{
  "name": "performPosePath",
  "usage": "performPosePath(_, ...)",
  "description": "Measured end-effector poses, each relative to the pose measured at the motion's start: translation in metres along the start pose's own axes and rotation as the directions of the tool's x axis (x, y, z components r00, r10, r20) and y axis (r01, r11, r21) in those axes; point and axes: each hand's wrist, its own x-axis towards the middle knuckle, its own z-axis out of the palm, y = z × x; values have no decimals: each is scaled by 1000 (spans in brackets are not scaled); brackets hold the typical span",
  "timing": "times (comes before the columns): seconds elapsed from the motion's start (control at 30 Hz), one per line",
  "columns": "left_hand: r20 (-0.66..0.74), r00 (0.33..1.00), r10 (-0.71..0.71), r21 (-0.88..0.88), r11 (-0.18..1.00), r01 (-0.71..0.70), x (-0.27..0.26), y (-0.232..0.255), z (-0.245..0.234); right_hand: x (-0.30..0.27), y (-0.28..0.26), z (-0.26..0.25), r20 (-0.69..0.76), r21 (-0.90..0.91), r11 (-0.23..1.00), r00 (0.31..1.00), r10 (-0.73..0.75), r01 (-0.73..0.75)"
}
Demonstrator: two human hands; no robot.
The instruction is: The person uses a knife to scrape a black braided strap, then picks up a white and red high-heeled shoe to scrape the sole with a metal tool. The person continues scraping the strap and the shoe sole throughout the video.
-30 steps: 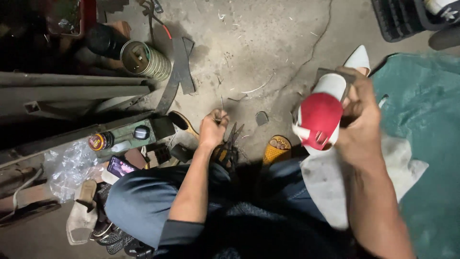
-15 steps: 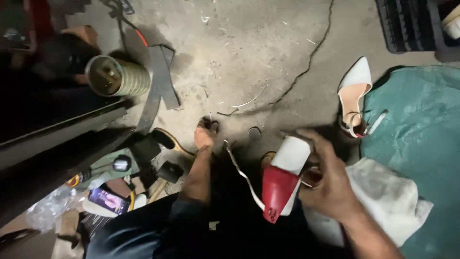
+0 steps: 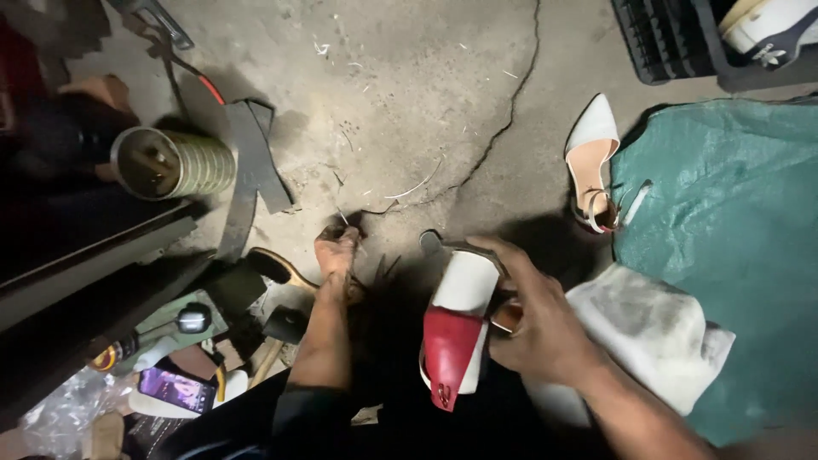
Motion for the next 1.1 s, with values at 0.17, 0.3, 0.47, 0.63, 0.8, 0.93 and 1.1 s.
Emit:
performPosePath(0.17,185,941,-282,-769,555,318,-18,90,-56,-17,-19,5,9,36,996,997,-81,80)
performPosePath(0.3,84,969,-233,-719,659,221,-76,214,-128,-33,-2,22,-102,93,971,972,-212,222)
performPosePath(0.47,-76,985,155,-746,646,-160,-178,280,-203,-57,-24,29,-45,62,972,974,-223,225)
performPosePath(0.63,-70,934,350,-729,622,-287,-252,274,-244,-93,-39,37,23,-50,889,890,-454,455)
performPosePath(0.8,-225,846,484,-632,588,-505,-297,272,-256,-121,-47,47,81,-140,900,911,-404,412)
performPosePath(0.93,-65,754,654,-404,673,-619,-331,298,-265,-138,-53,52,156,-122,938,939,-306,326)
performPosePath(1.1,67,589,806,-235,586,-776,-345,330,-263,-154,-63,51,164,-192,912,928,-336,364)
